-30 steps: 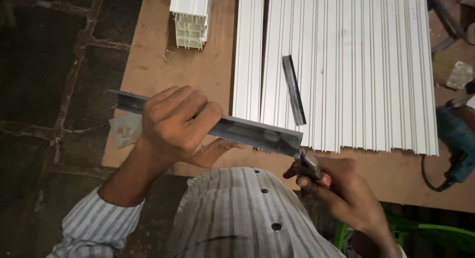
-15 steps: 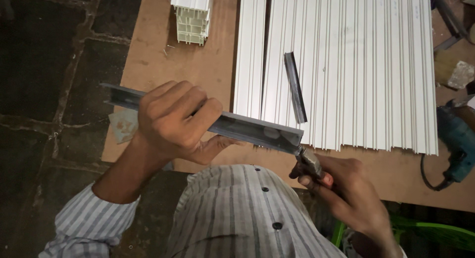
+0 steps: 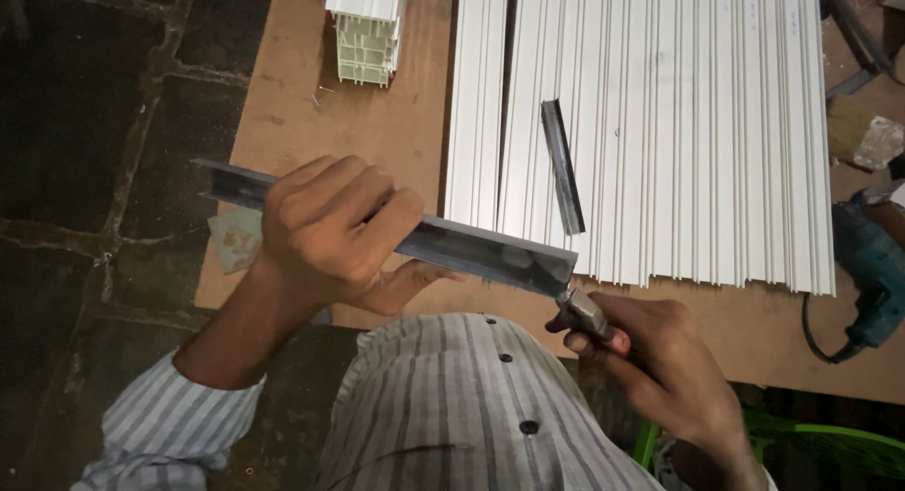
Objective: The person uses pliers to trim the ends of metal profiles and then inserts them into slots on a white slatted panel. The person repeats this process for several profiles, aligning and seating each piece into the panel.
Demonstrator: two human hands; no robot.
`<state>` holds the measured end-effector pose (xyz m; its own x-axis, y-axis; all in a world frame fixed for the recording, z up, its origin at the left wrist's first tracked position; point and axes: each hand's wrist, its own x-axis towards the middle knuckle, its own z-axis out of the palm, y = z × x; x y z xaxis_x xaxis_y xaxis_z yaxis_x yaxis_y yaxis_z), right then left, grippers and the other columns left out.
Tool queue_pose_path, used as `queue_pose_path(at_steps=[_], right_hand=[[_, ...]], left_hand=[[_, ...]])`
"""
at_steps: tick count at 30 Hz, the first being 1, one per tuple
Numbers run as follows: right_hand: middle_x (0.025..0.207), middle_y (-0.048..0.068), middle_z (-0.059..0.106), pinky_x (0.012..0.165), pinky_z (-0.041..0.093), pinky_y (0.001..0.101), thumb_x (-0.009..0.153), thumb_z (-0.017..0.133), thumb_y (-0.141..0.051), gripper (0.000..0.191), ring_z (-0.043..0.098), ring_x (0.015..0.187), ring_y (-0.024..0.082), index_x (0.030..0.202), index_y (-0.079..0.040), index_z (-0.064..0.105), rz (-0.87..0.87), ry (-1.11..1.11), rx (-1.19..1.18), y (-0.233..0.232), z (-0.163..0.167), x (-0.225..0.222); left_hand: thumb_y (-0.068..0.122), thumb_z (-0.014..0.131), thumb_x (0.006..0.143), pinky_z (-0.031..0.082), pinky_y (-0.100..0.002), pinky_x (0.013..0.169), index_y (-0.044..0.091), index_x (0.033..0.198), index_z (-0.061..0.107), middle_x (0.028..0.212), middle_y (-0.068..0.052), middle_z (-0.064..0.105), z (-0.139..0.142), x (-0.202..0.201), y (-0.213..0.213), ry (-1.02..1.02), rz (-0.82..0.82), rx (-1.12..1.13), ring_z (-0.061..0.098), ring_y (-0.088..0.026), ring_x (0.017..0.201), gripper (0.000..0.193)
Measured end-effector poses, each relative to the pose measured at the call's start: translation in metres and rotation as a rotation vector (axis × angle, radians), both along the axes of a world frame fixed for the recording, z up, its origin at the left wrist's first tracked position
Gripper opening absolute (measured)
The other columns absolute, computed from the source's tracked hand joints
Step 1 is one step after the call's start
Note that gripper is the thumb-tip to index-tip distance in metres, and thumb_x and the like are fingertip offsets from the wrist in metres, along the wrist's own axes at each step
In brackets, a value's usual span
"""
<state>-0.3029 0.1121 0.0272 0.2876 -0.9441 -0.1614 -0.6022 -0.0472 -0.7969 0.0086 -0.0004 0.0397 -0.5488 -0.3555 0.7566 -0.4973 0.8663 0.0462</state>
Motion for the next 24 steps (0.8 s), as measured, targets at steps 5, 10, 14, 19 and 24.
queue_pose_path(at_steps=[5, 10, 14, 19, 24], right_hand=[[0.066, 0.010, 0.073, 0.055, 0.059, 0.0337, 0.084, 0.072, -0.006, 0.019, 0.074, 0.060, 0.018, 0.101, -0.001, 0.078, -0.051, 0.121, 0.119, 0.001, -0.001, -0.001], [0.068, 0.007, 0.076, 0.056, 0.061, 0.0318, 0.083, 0.067, -0.004, 0.019, 0.075, 0.064, 0.017, 0.099, 0.002, 0.074, 0.014, -0.043, -0.024, -0.002, 0.001, 0.000], [0.065, 0.006, 0.074, 0.051, 0.057, 0.0318, 0.084, 0.067, -0.007, 0.011, 0.071, 0.058, 0.016, 0.091, 0.000, 0.073, 0.005, -0.009, -0.026, -0.002, 0.003, 0.003], [0.048, 0.010, 0.055, 0.043, 0.036, 0.0388, 0.079, 0.070, -0.010, 0.014, 0.048, 0.040, 0.021, 0.070, -0.001, 0.066, -0.054, 0.117, -0.002, -0.001, 0.000, 0.003], [0.054, 0.007, 0.052, 0.051, 0.036, 0.0397, 0.081, 0.069, -0.019, 0.023, 0.051, 0.054, 0.020, 0.067, -0.004, 0.060, 0.071, 0.091, -0.197, -0.004, -0.007, -0.001]], left_hand=[[0.060, 0.080, 0.092, 0.041, -0.033, 0.054, 0.005, 0.076, 0.061, 0.064, -0.004, 0.046, -0.003, -0.001, 0.000, -0.015, 0.007, -0.005, 0.051, -0.019, 0.058, 0.060], [0.060, 0.079, 0.093, 0.040, -0.032, 0.053, 0.006, 0.074, 0.060, 0.063, -0.004, 0.047, -0.006, -0.001, -0.002, -0.025, -0.002, -0.015, 0.051, -0.018, 0.056, 0.060], [0.061, 0.076, 0.094, 0.041, -0.032, 0.054, 0.004, 0.078, 0.064, 0.065, -0.004, 0.049, -0.009, -0.001, -0.002, -0.022, -0.007, -0.031, 0.051, -0.018, 0.058, 0.060], [0.059, 0.076, 0.093, 0.038, -0.033, 0.051, 0.002, 0.078, 0.066, 0.064, -0.005, 0.050, -0.008, 0.000, -0.002, -0.042, -0.001, -0.027, 0.051, -0.019, 0.055, 0.060], [0.058, 0.075, 0.096, 0.043, -0.033, 0.056, 0.004, 0.077, 0.062, 0.067, -0.005, 0.050, -0.004, -0.001, 0.000, -0.036, -0.020, -0.002, 0.054, -0.020, 0.060, 0.059]])
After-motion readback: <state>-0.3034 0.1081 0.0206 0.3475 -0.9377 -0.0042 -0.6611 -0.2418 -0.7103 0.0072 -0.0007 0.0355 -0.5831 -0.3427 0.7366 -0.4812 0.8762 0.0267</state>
